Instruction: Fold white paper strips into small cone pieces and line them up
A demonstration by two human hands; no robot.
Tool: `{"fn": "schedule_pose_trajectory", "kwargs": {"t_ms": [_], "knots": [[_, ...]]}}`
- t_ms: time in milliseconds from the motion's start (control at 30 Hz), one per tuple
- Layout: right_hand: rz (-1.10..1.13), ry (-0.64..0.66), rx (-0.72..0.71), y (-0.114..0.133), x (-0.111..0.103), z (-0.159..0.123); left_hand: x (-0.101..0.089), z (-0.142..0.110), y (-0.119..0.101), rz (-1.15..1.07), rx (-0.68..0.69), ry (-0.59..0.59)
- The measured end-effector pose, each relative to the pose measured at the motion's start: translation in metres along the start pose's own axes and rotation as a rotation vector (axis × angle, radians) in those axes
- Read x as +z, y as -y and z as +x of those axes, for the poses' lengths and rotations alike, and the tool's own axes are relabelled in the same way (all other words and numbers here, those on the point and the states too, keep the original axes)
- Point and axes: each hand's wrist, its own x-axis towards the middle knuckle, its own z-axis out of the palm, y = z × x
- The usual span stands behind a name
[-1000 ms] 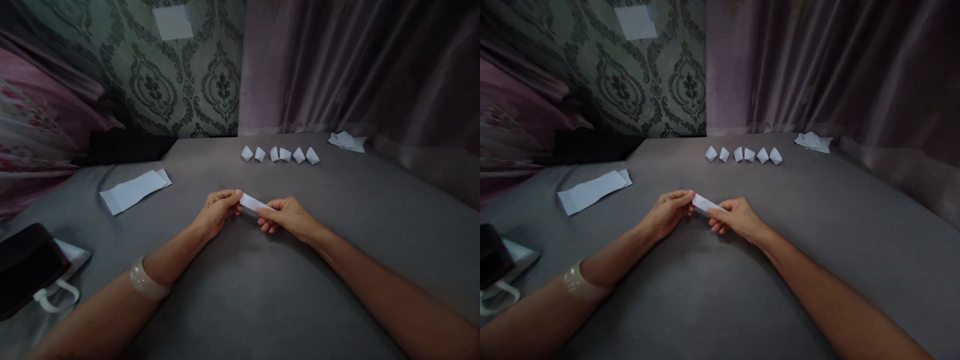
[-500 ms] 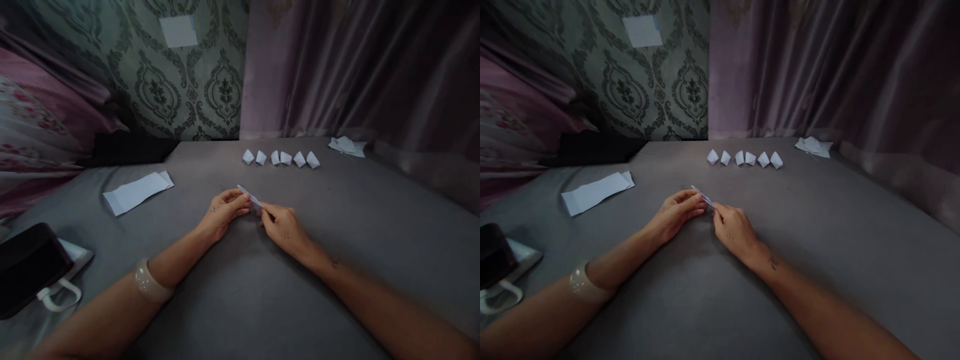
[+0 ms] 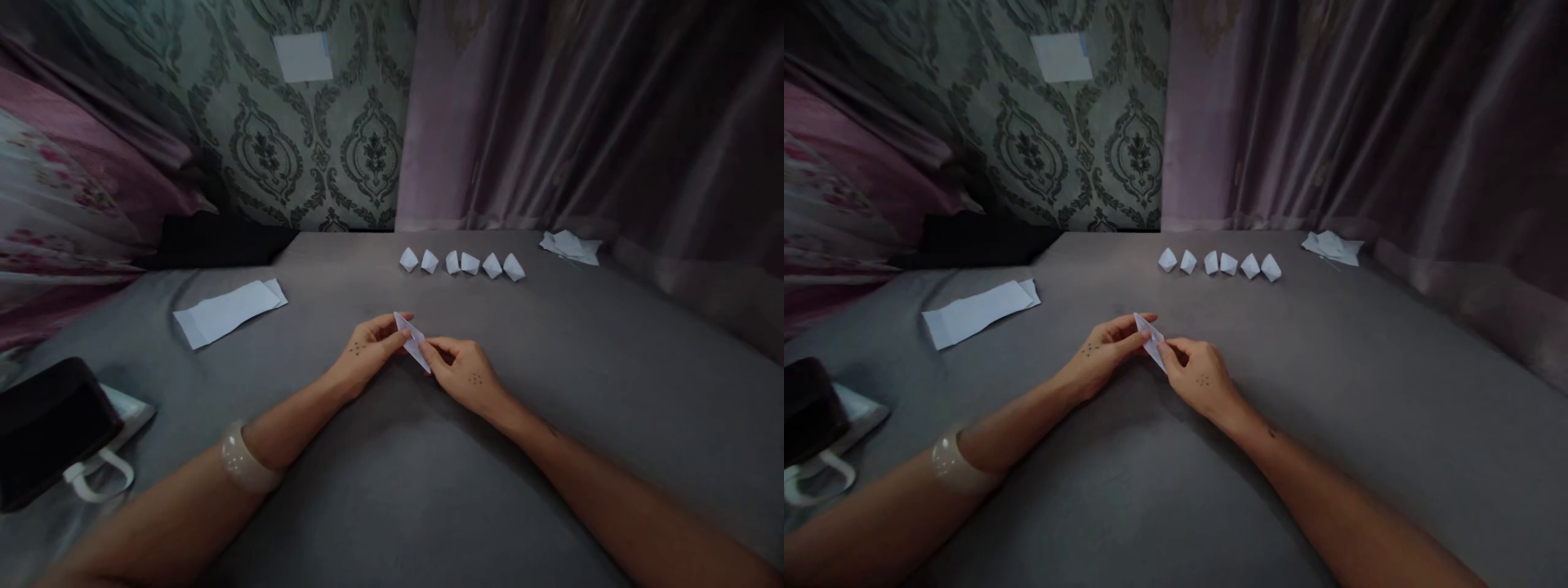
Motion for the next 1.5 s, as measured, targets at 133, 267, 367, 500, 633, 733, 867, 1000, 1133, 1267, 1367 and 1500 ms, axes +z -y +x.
{"fn": "schedule_pose_trajectory", "kwargs": {"t_ms": [133,267,367,500,633,733,867,1000,1133,1267,1367,1500], "knots": [[0.071,0.036,0.087,-0.001,0.001,0.001,0.002,-0.002,0.0,0.123,0.043,0.017],[0.144,0.023,0.147,0.0,0.003,0.001,0.004,-0.002,0.002,0.27,0.094,0.039],[0.102,0.01,0.16,-0.001,0.004,0.003,0.007,-0.003,0.004,0.39,0.146,0.049],[0.077,0.032,0.123,-0.002,0.005,0.004,0.009,-0.004,0.006,0.423,0.185,0.007],[0.098,0.03,0.132,-0.001,0.005,0.005,0.009,-0.003,0.008,0.368,0.133,-0.064],[0.136,0.049,0.175,-0.001,0.006,0.005,0.009,-0.004,0.007,0.374,0.061,-0.075],[0.099,0.038,0.179,-0.002,0.007,0.006,0.009,-0.004,0.008,0.388,0.059,-0.109],[0.018,0.028,0.214,-0.002,0.008,0.006,0.007,-0.005,0.011,0.531,0.097,-0.163],[-0.012,0.076,0.245,-0.001,0.008,0.007,0.005,-0.006,0.012,0.638,0.088,-0.147],[0.04,0.186,0.263,-0.002,0.006,0.009,0.004,-0.006,0.012,0.627,0.074,-0.065],[0.093,0.213,0.294,-0.002,0.004,0.01,0.004,-0.006,0.011,0.602,0.079,-0.036],[0.145,0.205,0.298,-0.004,0.004,0.01,0.005,-0.005,0.012,0.583,0.084,-0.07]]}}
